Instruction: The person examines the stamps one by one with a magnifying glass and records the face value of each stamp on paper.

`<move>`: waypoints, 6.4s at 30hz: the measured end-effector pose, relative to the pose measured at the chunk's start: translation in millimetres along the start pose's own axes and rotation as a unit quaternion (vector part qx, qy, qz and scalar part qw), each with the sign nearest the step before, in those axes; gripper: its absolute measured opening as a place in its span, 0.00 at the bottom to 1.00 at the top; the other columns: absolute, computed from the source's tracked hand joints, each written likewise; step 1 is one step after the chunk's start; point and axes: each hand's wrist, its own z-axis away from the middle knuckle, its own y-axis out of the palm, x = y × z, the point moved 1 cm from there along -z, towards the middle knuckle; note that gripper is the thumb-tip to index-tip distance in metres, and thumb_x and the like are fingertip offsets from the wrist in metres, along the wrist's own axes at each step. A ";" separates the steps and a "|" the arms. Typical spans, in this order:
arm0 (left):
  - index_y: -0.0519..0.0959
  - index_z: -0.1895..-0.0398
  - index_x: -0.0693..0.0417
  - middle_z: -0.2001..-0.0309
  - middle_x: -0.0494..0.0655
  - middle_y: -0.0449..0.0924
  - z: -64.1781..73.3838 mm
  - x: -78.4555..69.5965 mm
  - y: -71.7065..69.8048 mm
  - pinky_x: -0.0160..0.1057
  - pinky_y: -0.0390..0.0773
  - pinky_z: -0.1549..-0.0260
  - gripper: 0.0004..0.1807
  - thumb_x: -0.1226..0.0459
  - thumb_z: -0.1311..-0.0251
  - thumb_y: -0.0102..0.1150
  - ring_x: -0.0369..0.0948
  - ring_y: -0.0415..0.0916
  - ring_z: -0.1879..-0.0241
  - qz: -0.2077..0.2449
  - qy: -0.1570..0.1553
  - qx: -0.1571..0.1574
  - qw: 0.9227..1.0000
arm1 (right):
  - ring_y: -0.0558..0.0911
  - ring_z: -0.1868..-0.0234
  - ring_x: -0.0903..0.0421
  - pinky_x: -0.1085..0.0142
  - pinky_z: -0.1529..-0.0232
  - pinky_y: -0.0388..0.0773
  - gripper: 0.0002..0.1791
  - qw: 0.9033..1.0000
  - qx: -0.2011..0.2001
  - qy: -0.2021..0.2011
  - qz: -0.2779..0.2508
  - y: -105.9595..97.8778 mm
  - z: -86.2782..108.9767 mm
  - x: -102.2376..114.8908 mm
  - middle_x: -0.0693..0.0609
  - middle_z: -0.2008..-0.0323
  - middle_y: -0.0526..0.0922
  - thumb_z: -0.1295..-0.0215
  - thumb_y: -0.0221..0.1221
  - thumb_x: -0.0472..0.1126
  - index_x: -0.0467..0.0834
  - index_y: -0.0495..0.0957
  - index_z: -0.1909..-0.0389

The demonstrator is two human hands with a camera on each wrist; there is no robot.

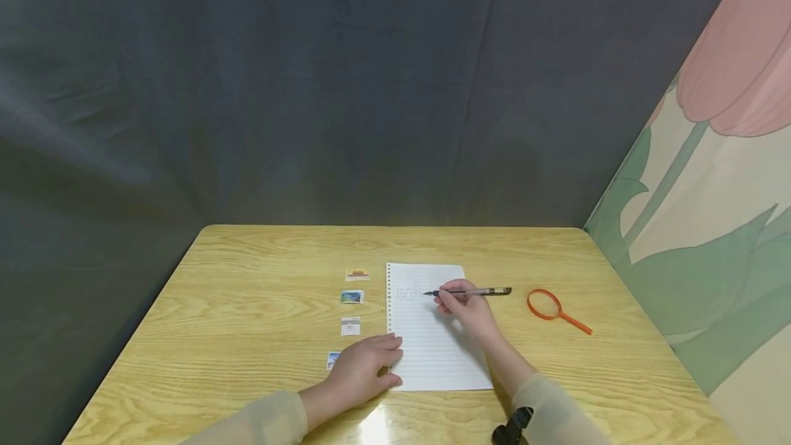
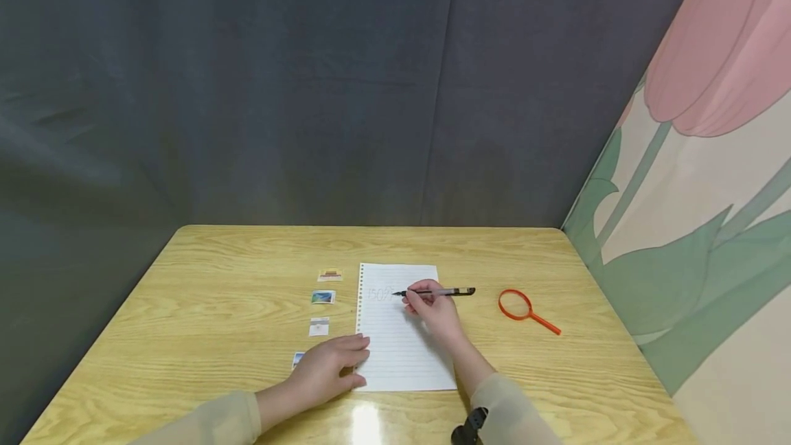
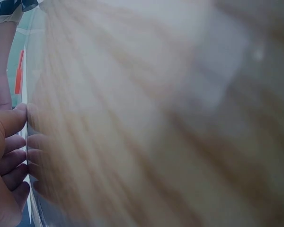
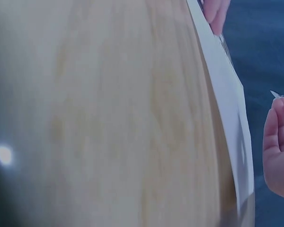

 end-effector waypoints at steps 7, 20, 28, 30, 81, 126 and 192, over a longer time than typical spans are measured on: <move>0.77 0.74 0.47 0.40 0.48 0.79 0.3 1.8 1.2 0.40 0.73 0.40 0.13 0.52 0.44 0.70 0.43 0.74 0.38 0.002 0.000 -0.004 1.000 | 0.84 0.64 0.51 0.69 0.64 0.82 0.09 0.997 0.022 -0.011 0.069 19.1 -3.1 -8.1 0.43 0.65 0.85 0.36 0.63 0.29 0.31 0.79 0.56; 0.83 0.65 0.48 0.40 0.48 0.79 0.2 1.8 1.7 0.39 0.73 0.40 0.12 0.53 0.44 0.71 0.42 0.74 0.39 0.007 -0.002 0.000 1.000 | 0.74 0.77 0.62 0.74 0.76 0.70 0.05 0.986 0.037 -0.045 0.156 37.8 -8.0 -14.9 0.55 0.76 0.80 0.41 0.67 0.32 0.42 0.81 0.66; 0.81 0.70 0.48 0.41 0.48 0.79 0.4 1.8 1.5 0.39 0.74 0.40 0.11 0.52 0.45 0.71 0.43 0.74 0.39 0.007 -0.004 -0.005 1.000 | 0.73 0.79 0.62 0.75 0.79 0.69 0.03 0.983 0.039 -0.053 0.168 40.1 -9.8 -15.8 0.55 0.78 0.79 0.42 0.65 0.31 0.39 0.80 0.67; 0.79 0.72 0.47 0.41 0.48 0.79 0.5 2.0 1.4 0.40 0.74 0.40 0.12 0.52 0.46 0.71 0.43 0.74 0.39 0.008 -0.005 -0.006 1.000 | 0.73 0.79 0.62 0.75 0.79 0.69 0.03 0.982 0.037 -0.059 0.174 40.9 -10.4 -16.3 0.56 0.78 0.78 0.42 0.64 0.32 0.39 0.81 0.67; 0.82 0.67 0.49 0.40 0.49 0.79 0.8 4.0 3.5 0.40 0.74 0.41 0.12 0.53 0.45 0.71 0.44 0.74 0.38 0.018 0.007 -0.004 1.000 | 0.71 0.79 0.64 0.74 0.78 0.67 0.04 0.968 0.103 -0.097 0.206 43.7 -8.7 -16.4 0.59 0.79 0.77 0.43 0.64 0.31 0.39 0.79 0.69; 0.85 0.53 0.51 0.39 0.48 0.78 0.9 2.1 0.0 0.41 0.73 0.39 0.18 0.53 0.44 0.71 0.43 0.73 0.37 0.019 -0.009 0.008 1.000 | 0.74 0.76 0.62 0.73 0.75 0.71 0.02 0.972 0.066 -0.074 0.213 41.2 0.6 -13.1 0.58 0.76 0.80 0.44 0.64 0.32 0.40 0.80 0.70; 0.85 0.50 0.52 0.39 0.48 0.78 1.5 0.9 -1.6 0.40 0.73 0.39 0.21 0.52 0.44 0.70 0.43 0.73 0.38 0.014 -0.006 0.009 1.000 | 0.72 0.79 0.61 0.73 0.79 0.67 0.03 0.973 0.021 -0.053 0.225 28.6 5.0 -16.7 0.58 0.81 0.76 0.48 0.62 0.31 0.42 0.80 0.73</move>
